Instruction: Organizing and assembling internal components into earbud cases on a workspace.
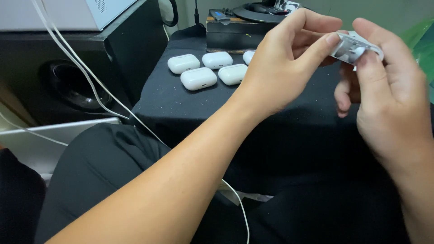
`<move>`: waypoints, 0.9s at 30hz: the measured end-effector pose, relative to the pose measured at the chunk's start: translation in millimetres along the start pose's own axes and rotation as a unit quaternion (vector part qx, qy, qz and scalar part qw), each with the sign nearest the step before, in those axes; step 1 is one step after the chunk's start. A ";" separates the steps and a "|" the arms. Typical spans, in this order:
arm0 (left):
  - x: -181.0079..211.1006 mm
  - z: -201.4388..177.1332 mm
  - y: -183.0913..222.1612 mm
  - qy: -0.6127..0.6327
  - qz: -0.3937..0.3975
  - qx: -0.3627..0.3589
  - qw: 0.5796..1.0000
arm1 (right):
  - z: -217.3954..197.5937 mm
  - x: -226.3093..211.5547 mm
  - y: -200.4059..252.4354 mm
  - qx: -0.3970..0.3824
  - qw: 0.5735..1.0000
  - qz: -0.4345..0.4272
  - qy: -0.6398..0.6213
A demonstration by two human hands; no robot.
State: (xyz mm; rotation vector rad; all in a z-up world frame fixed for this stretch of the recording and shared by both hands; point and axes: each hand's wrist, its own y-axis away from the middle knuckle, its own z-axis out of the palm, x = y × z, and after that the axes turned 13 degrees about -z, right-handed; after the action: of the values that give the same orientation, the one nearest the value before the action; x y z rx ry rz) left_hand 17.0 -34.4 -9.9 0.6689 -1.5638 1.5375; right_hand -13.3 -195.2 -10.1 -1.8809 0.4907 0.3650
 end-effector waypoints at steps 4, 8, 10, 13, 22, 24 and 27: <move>-2.1 -3.4 -1.5 0.016 0.004 -0.032 0.999 | 1.9 -2.2 1.5 0.014 0.999 -0.011 0.035; -3.0 -2.2 -2.2 0.017 0.010 -0.025 0.999 | 1.0 0.5 3.0 0.014 0.999 -0.020 0.027; -4.9 -0.9 -2.9 0.036 0.016 -0.033 0.999 | 0.0 3.3 2.8 0.015 0.999 -0.025 0.023; -12.2 3.6 -7.1 0.083 0.023 -0.048 0.995 | 0.5 2.2 3.2 0.022 0.999 -0.030 0.021; 1.8 18.0 3.1 0.042 0.014 0.017 0.999 | 4.9 5.6 5.6 0.072 0.997 -0.004 0.004; 6.6 20.9 5.9 0.033 0.010 0.039 0.999 | 7.4 8.3 5.7 0.092 0.995 0.020 -0.019; 17.0 21.0 11.3 -0.090 -0.028 0.099 0.991 | 12.1 9.3 4.5 0.133 0.986 0.084 -0.061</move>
State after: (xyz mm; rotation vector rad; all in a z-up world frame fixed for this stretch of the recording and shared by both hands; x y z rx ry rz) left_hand -5.1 -50.7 0.0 0.9796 -1.5197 1.6419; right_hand -7.7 -186.8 -22.3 -1.5544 0.5863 0.4976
